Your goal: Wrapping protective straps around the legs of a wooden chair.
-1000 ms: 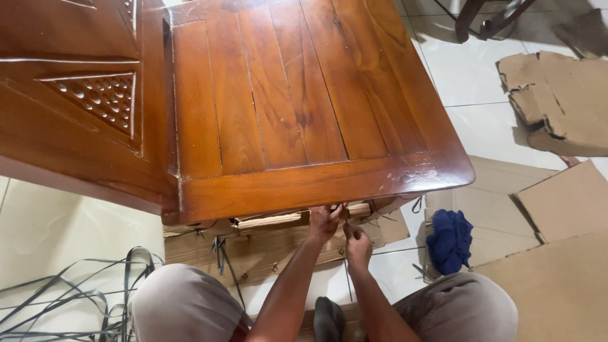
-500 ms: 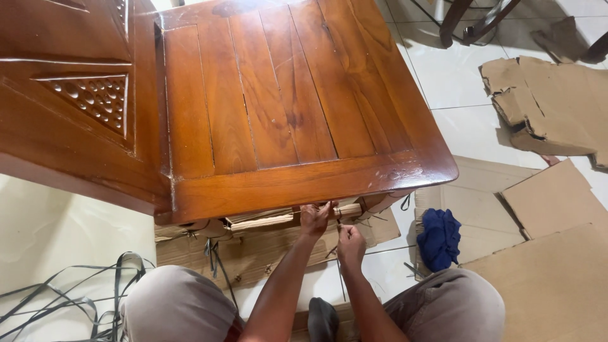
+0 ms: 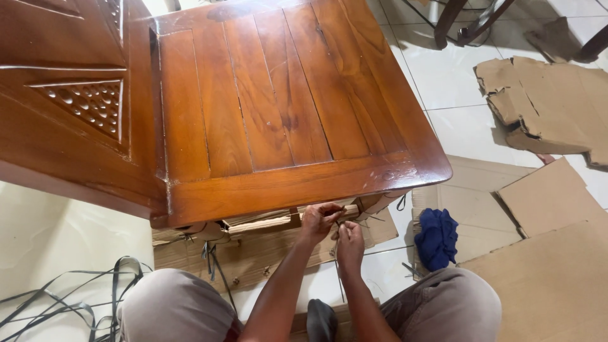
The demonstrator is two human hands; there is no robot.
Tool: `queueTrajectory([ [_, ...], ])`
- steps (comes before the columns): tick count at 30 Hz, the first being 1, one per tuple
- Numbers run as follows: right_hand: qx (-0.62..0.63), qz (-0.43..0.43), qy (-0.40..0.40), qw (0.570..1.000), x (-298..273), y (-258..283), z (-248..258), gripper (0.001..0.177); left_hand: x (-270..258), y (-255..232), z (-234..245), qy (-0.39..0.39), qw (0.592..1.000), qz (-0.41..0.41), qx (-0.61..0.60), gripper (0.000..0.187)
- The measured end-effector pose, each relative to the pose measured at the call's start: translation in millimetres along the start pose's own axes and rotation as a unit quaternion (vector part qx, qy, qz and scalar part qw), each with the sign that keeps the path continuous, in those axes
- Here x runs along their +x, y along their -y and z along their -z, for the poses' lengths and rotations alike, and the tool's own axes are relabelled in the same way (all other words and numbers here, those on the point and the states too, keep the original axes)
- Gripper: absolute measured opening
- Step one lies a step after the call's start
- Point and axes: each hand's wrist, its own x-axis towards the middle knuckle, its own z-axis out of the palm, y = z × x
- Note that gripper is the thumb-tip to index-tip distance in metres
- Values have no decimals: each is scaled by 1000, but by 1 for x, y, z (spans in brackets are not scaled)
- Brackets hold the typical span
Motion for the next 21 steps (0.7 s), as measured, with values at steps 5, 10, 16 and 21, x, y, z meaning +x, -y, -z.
queueTrajectory([
  [5,182,-25,49,982,18,-25,8,20,6,10,-3,-6,995,6,101,21],
  [10,198,-38,51,978,1,-11,9,21,6,14,-10,18,996,37,73,18],
  [16,-73,112,-46,990,8,-24,11,13,23,43,-18,38,999,12,23,19],
  [21,-186,382,-106,899,19,-16,15,10,33,74,-19,44,998,-36,-30,21],
])
